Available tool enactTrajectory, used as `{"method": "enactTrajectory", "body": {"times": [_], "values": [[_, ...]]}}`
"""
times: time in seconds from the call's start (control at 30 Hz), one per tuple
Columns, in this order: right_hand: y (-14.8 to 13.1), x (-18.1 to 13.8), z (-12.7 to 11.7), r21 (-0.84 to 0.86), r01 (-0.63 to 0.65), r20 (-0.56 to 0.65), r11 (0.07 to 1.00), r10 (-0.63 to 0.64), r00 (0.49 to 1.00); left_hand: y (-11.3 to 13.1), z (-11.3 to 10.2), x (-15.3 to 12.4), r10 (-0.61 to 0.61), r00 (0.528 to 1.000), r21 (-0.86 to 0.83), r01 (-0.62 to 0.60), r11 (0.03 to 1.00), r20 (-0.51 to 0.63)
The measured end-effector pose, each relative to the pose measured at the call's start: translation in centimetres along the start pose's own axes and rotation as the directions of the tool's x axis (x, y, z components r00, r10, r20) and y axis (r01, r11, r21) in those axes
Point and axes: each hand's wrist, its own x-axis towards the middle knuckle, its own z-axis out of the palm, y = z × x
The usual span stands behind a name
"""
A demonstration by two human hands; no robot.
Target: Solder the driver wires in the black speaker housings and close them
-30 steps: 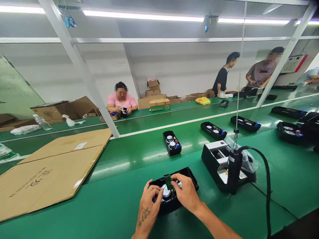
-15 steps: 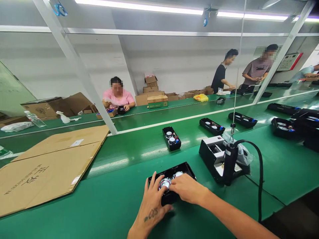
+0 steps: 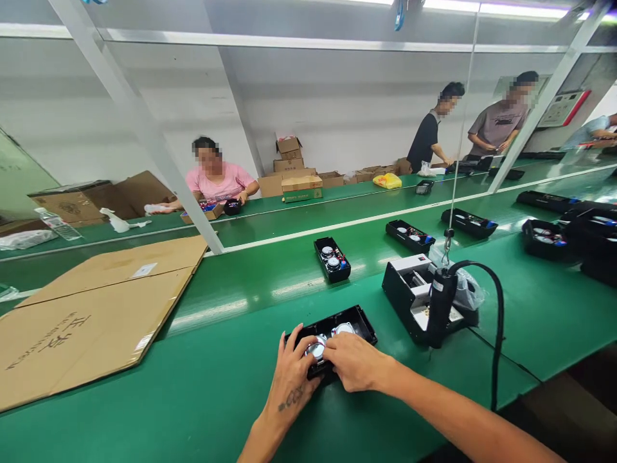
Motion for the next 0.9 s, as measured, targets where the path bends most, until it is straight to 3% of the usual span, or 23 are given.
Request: {"method": "enactTrajectory", "body": {"times": [0.13, 0.37, 0.9], "values": [[0.9, 2.0, -1.9, 0.087, -0.09, 0.052, 0.992, 0.086, 0.995, -0.8, -2.9, 3.5, -0.095, 0.973, -0.175, 0.133, 0.975, 0.212], [4.4, 7.3, -5.6, 0.168, -0.102, 0.158, 0.981, 0.075, 0.985, -4.2, -5.4, 9.2, -0.11, 0.907, -0.294, 0.244, 0.924, 0.407], [4.7, 6.9, -5.2, 0.168, -0.092, 0.131, 0.982, 0.07, 0.989, -4.6, -5.3, 9.3, -0.092, 0.882, -0.337, 0.271, 0.902, 0.463]]}}
